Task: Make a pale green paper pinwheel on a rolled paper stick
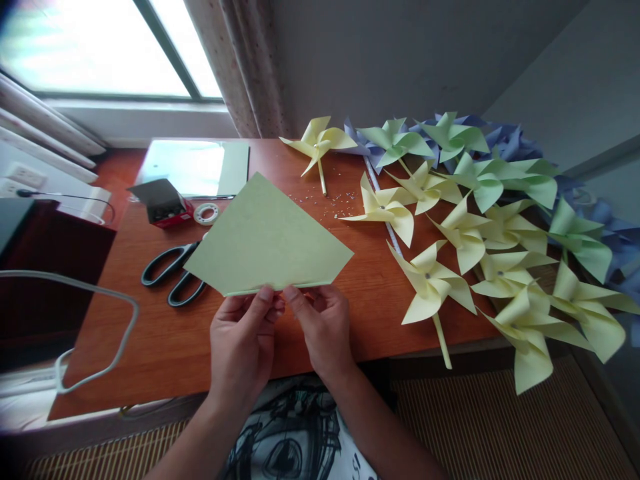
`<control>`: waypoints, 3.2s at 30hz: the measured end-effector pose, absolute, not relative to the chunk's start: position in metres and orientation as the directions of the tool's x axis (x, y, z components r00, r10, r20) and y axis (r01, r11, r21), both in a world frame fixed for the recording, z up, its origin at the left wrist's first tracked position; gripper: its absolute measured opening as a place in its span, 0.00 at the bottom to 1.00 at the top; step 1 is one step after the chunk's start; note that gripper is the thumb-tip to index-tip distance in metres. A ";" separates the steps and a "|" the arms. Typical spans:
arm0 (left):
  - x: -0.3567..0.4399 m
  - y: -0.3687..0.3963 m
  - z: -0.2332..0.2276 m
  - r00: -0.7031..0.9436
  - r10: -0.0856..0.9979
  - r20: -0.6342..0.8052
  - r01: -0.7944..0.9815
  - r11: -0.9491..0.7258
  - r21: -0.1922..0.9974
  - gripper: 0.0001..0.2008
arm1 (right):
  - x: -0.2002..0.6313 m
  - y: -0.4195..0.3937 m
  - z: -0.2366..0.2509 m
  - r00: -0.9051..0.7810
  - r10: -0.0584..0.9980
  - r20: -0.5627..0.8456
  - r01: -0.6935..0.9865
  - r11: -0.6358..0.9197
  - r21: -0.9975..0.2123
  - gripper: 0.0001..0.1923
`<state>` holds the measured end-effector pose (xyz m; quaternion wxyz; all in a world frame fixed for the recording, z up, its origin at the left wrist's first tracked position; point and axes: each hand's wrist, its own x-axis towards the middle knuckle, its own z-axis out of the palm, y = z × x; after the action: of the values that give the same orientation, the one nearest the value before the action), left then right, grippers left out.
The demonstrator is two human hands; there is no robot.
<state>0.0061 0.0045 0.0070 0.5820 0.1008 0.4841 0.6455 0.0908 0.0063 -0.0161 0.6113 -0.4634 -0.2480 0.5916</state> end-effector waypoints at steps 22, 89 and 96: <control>0.006 0.006 0.000 -0.350 0.838 -0.418 -0.606 0.138 0.783 0.13 | 0.098 0.004 -0.014 0.148 0.927 -0.344 -0.437 -0.251 -0.864 0.15; 0.006 0.006 0.007 -0.294 0.849 -0.439 -0.698 0.123 0.706 0.09 | 0.095 0.013 -0.013 0.231 0.933 -0.277 -0.657 -0.060 -0.751 0.08; 0.003 0.009 0.006 -0.300 0.840 -0.452 -0.702 0.126 0.701 0.10 | 0.108 0.016 -0.010 0.338 0.913 -0.230 -0.556 -0.004 -0.831 0.09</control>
<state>0.0031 0.0091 0.0059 0.5868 0.0741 0.4677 0.6568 0.1078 0.0164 -0.0104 0.6783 -0.4568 -0.1952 0.5414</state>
